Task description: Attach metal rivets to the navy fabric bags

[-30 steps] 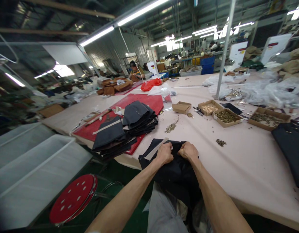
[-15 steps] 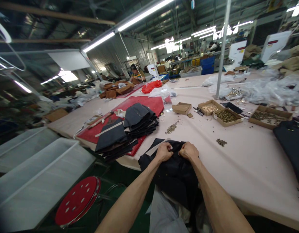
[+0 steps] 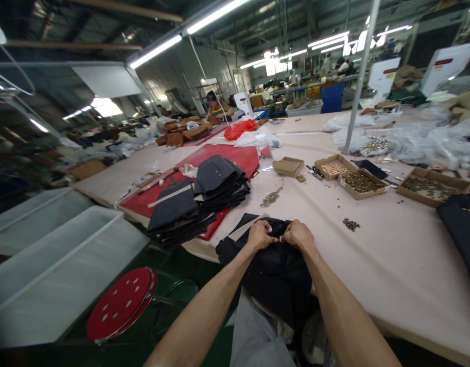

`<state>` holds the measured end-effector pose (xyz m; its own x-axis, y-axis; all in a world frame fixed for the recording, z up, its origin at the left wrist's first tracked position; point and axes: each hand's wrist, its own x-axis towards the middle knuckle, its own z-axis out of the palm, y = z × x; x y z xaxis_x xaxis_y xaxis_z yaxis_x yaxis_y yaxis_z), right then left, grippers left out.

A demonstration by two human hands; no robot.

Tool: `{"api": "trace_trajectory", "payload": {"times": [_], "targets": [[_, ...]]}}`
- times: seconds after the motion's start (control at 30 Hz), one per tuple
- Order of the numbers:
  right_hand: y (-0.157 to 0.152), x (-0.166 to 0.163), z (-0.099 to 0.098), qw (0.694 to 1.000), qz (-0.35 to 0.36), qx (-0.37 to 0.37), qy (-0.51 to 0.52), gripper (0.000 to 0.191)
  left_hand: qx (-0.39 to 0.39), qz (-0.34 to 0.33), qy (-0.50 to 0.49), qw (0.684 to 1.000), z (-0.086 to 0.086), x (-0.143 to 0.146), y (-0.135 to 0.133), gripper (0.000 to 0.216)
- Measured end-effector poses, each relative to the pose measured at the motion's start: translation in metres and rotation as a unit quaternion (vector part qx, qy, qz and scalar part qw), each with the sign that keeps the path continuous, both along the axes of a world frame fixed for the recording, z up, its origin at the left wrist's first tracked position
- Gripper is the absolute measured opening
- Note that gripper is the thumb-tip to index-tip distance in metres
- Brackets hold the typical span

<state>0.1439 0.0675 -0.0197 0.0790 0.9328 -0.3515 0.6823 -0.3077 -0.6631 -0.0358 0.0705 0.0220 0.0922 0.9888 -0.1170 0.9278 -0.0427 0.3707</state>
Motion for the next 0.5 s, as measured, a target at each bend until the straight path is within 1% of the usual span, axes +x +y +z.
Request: {"api": "trace_trajectory", "payload": {"times": [0.1,0.23,0.27,0.33,0.4,0.43,0.47,0.5], "targets": [[0.002,-0.001,0.001,1.000,-0.011,0.019,-0.012,0.029,-0.007,0.008,0.019,1.000,-0.001,0.005,0.005,0.046],[-0.003,-0.006,0.012,0.998,-0.012,0.059,-0.016,0.024,-0.022,0.030,0.040,0.999,0.006,0.015,0.015,0.049],[-0.005,-0.005,0.014,0.997,-0.002,0.073,0.001,0.022,-0.027,0.036,0.044,0.998,0.008,0.016,0.018,0.050],[-0.010,0.004,0.014,0.991,0.027,0.108,0.077,0.023,-0.030,0.040,0.051,0.997,0.011,0.016,0.024,0.052],[-0.016,0.029,0.010,0.974,0.029,0.146,0.170,0.027,-0.024,0.034,0.050,0.998,0.012,0.014,0.029,0.051],[-0.019,0.048,0.007,0.966,0.009,0.167,0.199,0.030,-0.019,0.027,0.047,0.998,0.011,0.012,0.030,0.049],[-0.023,0.071,0.005,0.960,-0.027,0.188,0.205,0.033,-0.012,0.019,0.041,0.999,0.010,0.010,0.030,0.047],[-0.027,0.097,0.002,0.958,-0.071,0.205,0.185,0.035,-0.005,0.011,0.035,0.999,0.009,0.008,0.030,0.045]]}}
